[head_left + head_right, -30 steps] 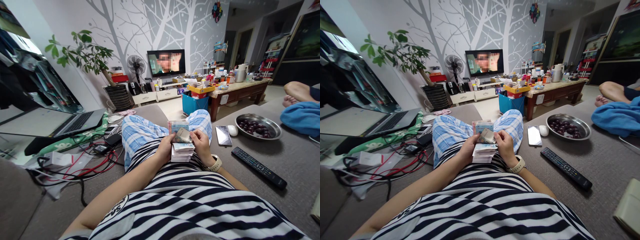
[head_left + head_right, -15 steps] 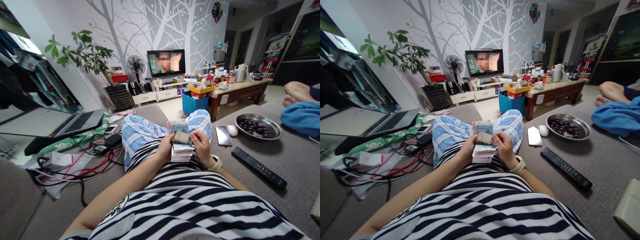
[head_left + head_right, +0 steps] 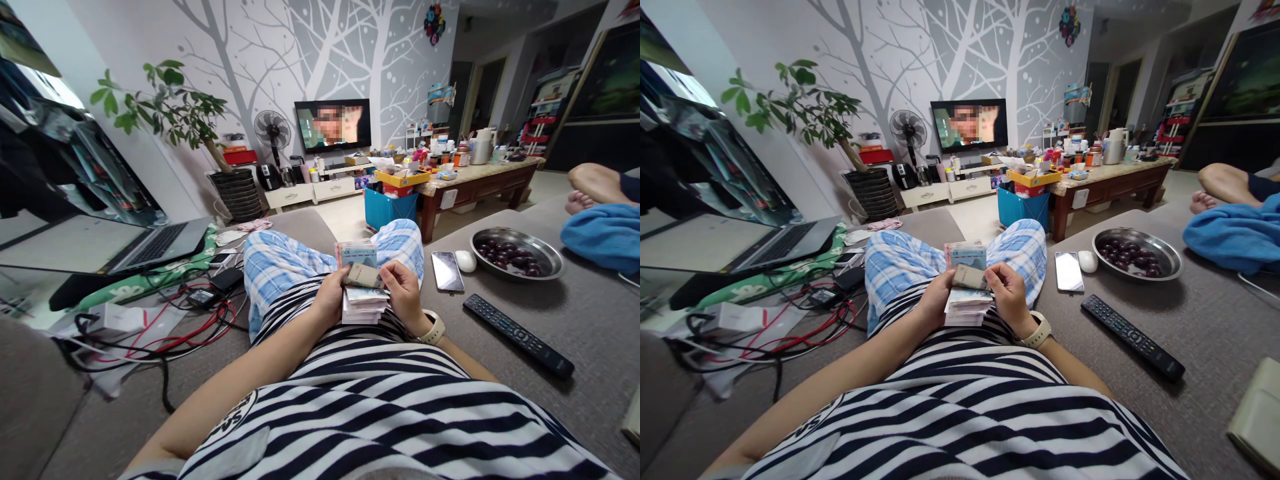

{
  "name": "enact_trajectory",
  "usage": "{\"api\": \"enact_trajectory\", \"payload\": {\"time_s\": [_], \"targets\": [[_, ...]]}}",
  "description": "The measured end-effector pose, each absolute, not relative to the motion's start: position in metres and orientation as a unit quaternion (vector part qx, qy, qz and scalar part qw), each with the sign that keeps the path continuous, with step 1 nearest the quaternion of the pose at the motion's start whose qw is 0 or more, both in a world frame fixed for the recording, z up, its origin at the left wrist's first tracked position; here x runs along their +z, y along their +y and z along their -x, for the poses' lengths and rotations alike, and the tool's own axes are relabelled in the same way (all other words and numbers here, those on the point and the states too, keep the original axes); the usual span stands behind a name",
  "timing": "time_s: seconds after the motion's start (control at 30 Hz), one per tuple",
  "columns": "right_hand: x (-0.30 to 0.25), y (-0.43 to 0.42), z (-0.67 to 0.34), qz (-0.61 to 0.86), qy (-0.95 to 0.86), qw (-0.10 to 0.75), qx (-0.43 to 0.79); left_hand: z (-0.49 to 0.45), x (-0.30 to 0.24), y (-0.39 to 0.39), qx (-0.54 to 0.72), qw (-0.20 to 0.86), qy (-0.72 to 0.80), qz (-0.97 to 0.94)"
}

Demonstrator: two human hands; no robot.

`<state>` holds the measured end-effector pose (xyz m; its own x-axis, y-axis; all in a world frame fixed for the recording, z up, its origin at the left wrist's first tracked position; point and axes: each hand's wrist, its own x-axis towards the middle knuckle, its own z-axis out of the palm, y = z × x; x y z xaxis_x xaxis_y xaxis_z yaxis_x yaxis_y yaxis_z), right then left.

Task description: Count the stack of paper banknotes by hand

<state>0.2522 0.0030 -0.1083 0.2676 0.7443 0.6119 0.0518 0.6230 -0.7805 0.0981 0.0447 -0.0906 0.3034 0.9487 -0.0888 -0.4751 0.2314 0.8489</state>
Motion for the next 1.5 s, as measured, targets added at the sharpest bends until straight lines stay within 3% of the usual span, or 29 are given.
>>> {"api": "enact_trajectory", "payload": {"time_s": [1.0, 1.5], "targets": [[-0.11, 0.002, -0.253, 0.289, -0.58, 0.697, 0.307, -0.106, -0.075, 0.04, 0.489, 0.734, 0.33, -0.336], [-0.116, 0.016, -0.253, 0.383, -0.464, 0.742, 0.296, -0.104, -0.079, 0.037, 0.543, 0.687, 0.297, -0.382]]}}
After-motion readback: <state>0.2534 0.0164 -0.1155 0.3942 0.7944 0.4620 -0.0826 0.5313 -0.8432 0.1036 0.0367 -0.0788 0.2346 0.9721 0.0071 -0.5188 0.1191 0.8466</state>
